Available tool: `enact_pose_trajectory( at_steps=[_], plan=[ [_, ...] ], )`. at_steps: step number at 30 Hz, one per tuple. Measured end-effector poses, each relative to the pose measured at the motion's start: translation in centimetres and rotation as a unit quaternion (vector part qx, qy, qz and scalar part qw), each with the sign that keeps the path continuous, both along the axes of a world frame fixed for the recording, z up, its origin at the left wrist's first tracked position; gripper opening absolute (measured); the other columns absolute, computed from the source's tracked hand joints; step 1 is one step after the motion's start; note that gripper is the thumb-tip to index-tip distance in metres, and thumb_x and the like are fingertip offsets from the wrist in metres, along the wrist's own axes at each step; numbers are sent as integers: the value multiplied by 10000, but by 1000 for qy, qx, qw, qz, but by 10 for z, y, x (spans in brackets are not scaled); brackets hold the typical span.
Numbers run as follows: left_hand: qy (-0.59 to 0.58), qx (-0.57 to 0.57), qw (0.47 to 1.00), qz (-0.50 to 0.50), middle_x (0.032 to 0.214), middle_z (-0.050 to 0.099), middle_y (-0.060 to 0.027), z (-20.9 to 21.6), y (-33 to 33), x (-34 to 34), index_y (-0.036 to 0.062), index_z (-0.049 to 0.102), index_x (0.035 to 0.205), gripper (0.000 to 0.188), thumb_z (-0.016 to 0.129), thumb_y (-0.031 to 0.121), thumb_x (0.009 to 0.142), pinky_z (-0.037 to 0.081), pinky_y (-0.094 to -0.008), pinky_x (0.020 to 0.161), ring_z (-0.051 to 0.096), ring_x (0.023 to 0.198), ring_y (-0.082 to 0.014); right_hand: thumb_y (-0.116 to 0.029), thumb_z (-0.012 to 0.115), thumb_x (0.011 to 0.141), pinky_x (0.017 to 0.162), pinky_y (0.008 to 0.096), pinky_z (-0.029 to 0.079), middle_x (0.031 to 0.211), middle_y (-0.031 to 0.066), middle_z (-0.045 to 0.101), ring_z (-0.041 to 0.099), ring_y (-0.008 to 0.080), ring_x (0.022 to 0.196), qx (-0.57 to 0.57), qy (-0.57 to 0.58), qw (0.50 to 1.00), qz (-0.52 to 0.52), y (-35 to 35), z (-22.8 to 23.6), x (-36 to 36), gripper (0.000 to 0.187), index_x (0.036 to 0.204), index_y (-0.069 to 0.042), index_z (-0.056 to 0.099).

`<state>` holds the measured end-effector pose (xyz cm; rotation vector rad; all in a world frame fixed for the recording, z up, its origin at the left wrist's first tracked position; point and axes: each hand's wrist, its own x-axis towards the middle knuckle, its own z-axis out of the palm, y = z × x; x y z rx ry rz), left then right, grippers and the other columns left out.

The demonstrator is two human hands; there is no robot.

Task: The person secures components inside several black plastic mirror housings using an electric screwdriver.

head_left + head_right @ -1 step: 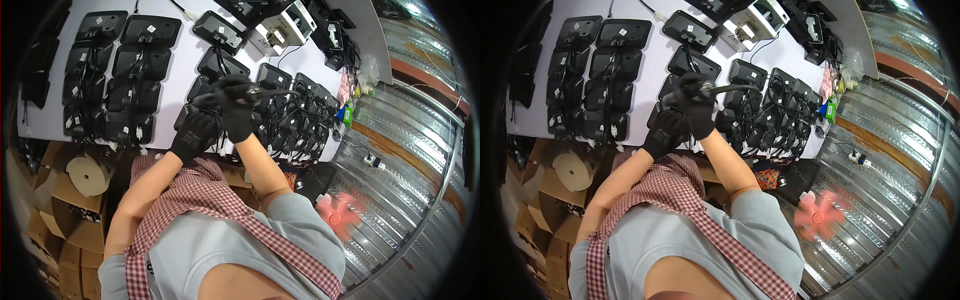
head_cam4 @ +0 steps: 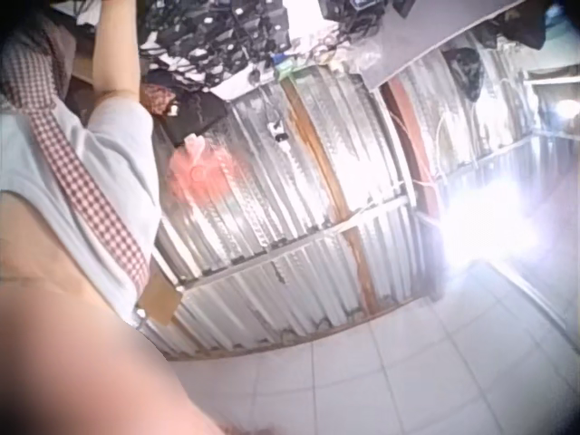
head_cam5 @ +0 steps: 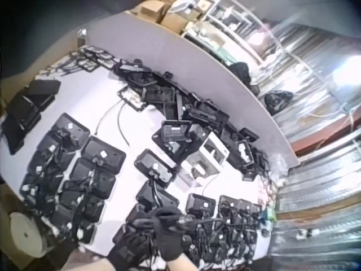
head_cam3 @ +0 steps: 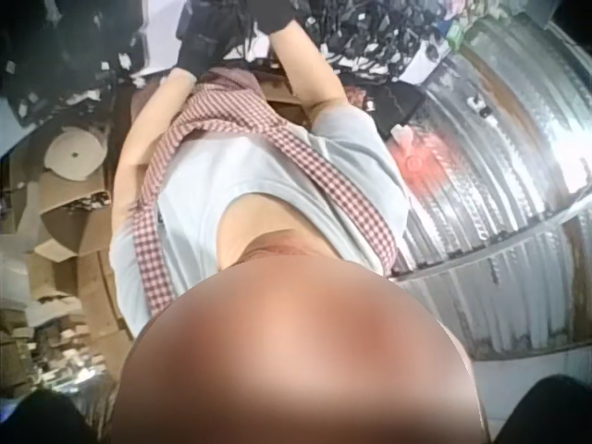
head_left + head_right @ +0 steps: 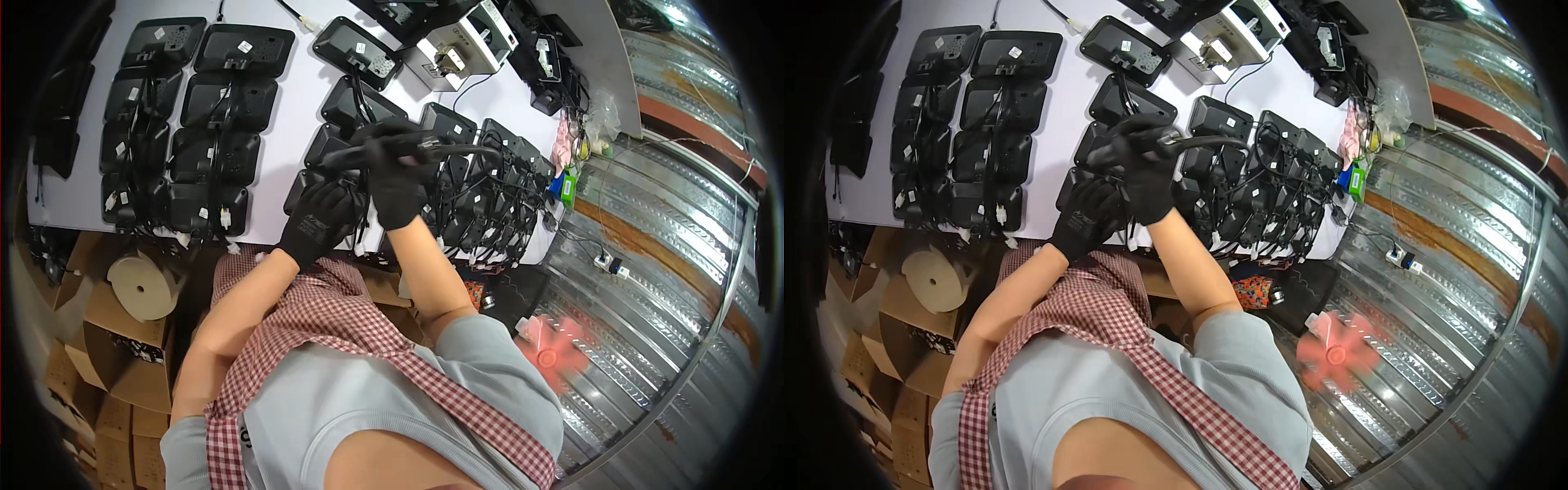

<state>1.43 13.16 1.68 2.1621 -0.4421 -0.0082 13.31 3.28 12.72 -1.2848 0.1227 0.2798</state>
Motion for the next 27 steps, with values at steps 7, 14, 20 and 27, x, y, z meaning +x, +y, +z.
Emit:
enact_pose_trajectory(
  at_steps=[7,14,20,27],
  plan=[
    [-10,26,999,22,1296,578,-181,4,-2,8,17,560,1249,524,709,231,795,377,-509,1109,519,1267,-368,-12,613,916,719,390,640,993,141,631,719,294,745,-71,-295,931,-204,-33,36,92,268,1150,11,485],
    [0,35,999,29,1295,579,-183,0,-5,5,26,562,1265,567,718,210,752,373,-514,1117,524,1264,-362,-95,681,896,738,301,579,917,100,651,632,167,796,-216,-442,828,-270,-66,11,154,178,1007,31,622],
    [14,33,999,28,1353,547,-172,-7,-5,-1,52,550,1317,604,730,233,769,354,-523,1127,489,1300,-370,-122,718,852,862,352,539,1010,97,663,646,197,937,-202,-422,857,-218,-63,5,148,252,1049,9,630],
    [24,64,998,18,1314,568,-159,-1,-4,2,50,563,1280,562,714,240,772,371,-496,1121,507,1287,-345,-7,723,791,901,373,545,1070,123,690,667,218,934,-208,-371,905,-31,-92,15,153,360,1140,-19,637]
  ],
)
